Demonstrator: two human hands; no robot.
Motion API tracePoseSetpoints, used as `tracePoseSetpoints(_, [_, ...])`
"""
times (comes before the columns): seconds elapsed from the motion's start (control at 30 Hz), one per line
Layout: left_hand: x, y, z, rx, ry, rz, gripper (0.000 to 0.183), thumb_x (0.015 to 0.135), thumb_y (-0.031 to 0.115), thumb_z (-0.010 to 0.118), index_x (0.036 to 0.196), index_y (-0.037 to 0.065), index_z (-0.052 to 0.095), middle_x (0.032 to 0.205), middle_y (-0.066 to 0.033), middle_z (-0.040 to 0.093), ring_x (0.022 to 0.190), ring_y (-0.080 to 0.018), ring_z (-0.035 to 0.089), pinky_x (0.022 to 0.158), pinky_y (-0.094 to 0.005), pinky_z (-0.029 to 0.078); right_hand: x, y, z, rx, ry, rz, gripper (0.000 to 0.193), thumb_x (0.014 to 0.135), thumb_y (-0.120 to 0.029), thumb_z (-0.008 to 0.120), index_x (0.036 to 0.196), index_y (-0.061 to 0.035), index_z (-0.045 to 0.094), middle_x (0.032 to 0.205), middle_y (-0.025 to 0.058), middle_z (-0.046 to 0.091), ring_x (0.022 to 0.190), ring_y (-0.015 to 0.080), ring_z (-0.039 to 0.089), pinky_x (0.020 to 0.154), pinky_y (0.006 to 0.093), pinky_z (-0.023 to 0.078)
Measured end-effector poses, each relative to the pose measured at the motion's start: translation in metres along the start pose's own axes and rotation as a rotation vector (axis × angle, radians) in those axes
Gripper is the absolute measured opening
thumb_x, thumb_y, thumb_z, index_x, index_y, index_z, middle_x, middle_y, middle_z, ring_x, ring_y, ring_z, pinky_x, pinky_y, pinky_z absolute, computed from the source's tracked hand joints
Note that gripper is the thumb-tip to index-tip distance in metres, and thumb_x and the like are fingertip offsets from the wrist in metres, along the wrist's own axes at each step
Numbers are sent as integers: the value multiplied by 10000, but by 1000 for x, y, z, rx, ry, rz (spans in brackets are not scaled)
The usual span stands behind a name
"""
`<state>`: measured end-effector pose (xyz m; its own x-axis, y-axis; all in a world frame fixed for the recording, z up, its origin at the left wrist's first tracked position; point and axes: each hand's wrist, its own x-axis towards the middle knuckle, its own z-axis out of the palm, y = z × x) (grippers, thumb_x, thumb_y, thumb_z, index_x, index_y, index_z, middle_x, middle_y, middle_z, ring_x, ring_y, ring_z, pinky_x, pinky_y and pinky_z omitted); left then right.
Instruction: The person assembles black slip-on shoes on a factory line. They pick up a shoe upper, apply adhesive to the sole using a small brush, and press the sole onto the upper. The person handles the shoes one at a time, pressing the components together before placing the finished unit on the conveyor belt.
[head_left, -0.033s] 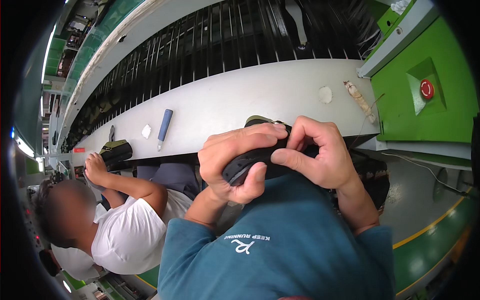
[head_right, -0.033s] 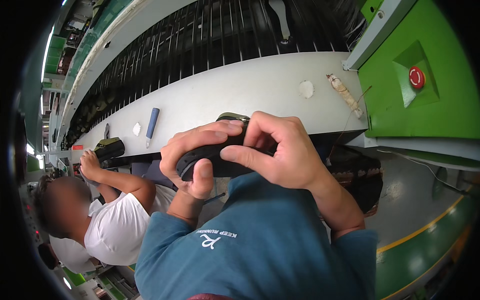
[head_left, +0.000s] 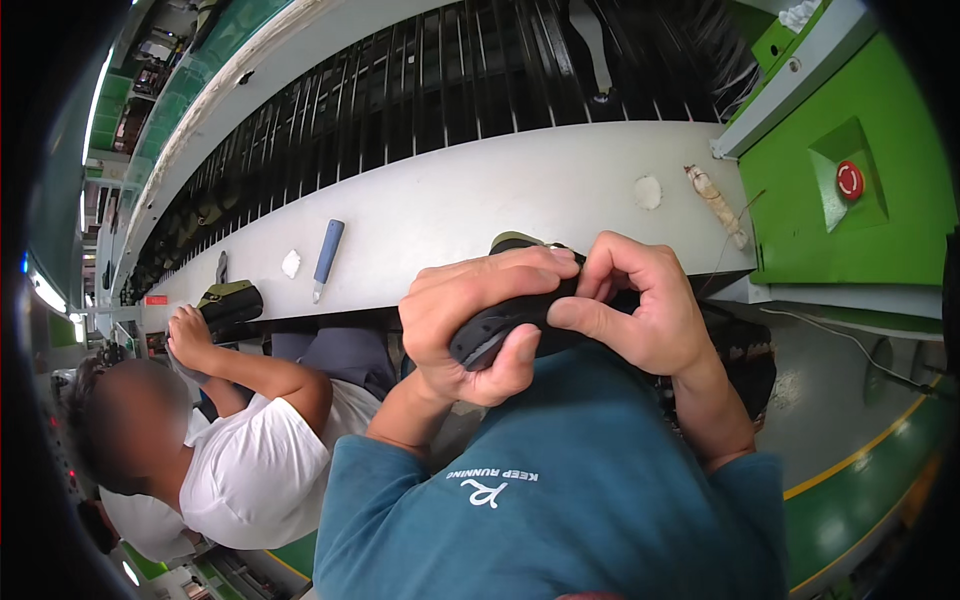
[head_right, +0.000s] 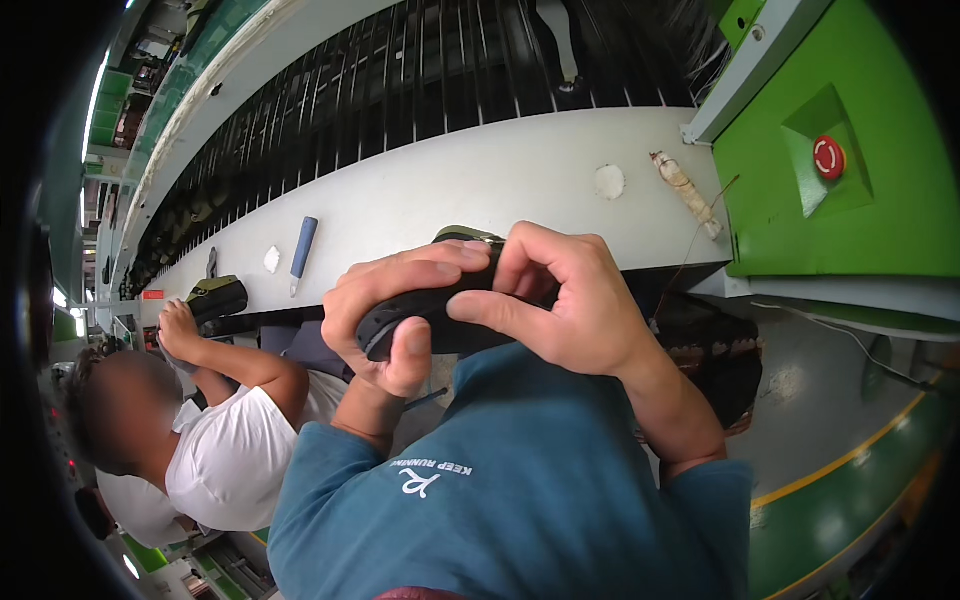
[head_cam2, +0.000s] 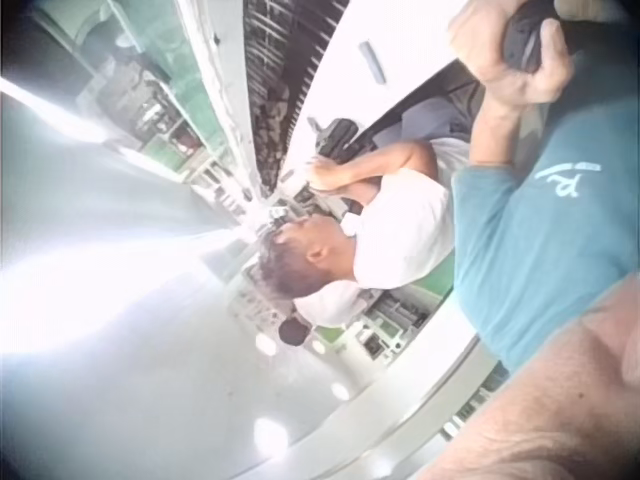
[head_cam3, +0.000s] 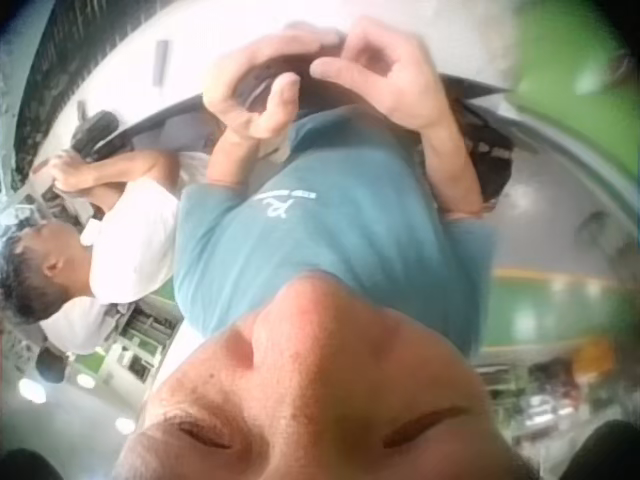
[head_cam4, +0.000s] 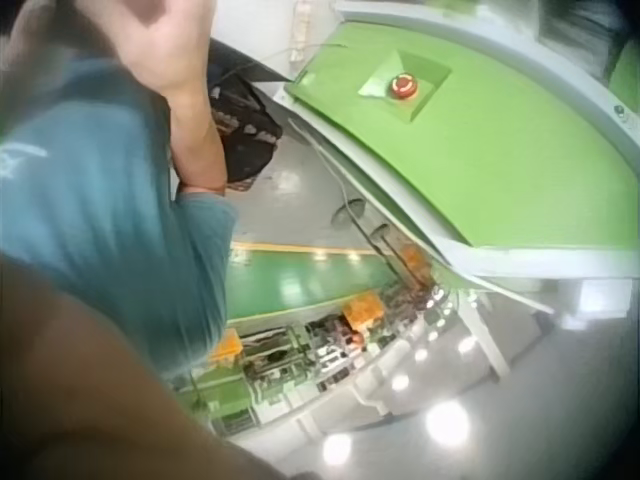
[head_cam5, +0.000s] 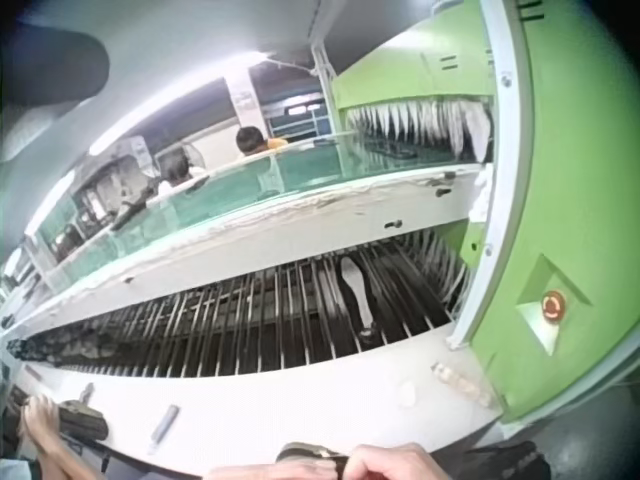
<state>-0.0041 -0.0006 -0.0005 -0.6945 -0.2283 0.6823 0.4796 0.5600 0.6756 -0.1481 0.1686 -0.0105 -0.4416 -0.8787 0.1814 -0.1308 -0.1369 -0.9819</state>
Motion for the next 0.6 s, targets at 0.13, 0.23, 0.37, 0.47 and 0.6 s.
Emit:
tracePoseSetpoints(0.13, [16, 12, 8, 69, -67, -14, 450, 977, 322, 710, 1086, -114, 734, 981, -276, 804, 914, -413, 833, 850, -470, 687, -8, 7, -10, 74, 40, -5, 370, 914, -253, 953, 870, -53, 645, 741, -2, 691, 653, 52, 616, 598, 245, 480])
tracePoseSetpoints(0.23, [22, 16, 12, 39, -108, 1, 394, 957, 274, 703, 1061, -104, 743, 993, -263, 807, 914, -403, 835, 843, -446, 686, -19, 11, -12, 135, 76, 11, 370, 916, -255, 953, 898, -49, 645, 772, 1, 699, 688, 53, 628, 621, 242, 488])
tracePoseSetpoints(0.37, [26, 19, 15, 22, -137, 15, 345, 949, 223, 686, 1071, -93, 751, 1000, -245, 811, 883, -380, 836, 813, -411, 681, -29, 17, -13, 181, 90, 26, 359, 940, -248, 932, 934, -52, 631, 793, 0, 689, 728, 50, 619, 662, 234, 487])
tracePoseSetpoints(0.47, [31, 24, 17, 16, -148, -64, 332, 949, 210, 680, 1082, -83, 759, 1000, -230, 814, 852, -351, 835, 777, -392, 673, -33, 16, -10, 205, 137, 28, 352, 969, -246, 906, 951, -59, 608, 812, -17, 660, 752, 42, 591, 689, 226, 477])
tracePoseSetpoints(0.6, [34, 16, 15, 0, -170, -71, 409, 948, 320, 768, 1139, -42, 775, 996, -190, 823, 835, -315, 832, 761, -367, 659, -33, 16, -6, 249, 192, 53, 350, 1008, -264, 869, 974, -68, 582, 865, -30, 625, 795, 35, 560, 722, 217, 464])
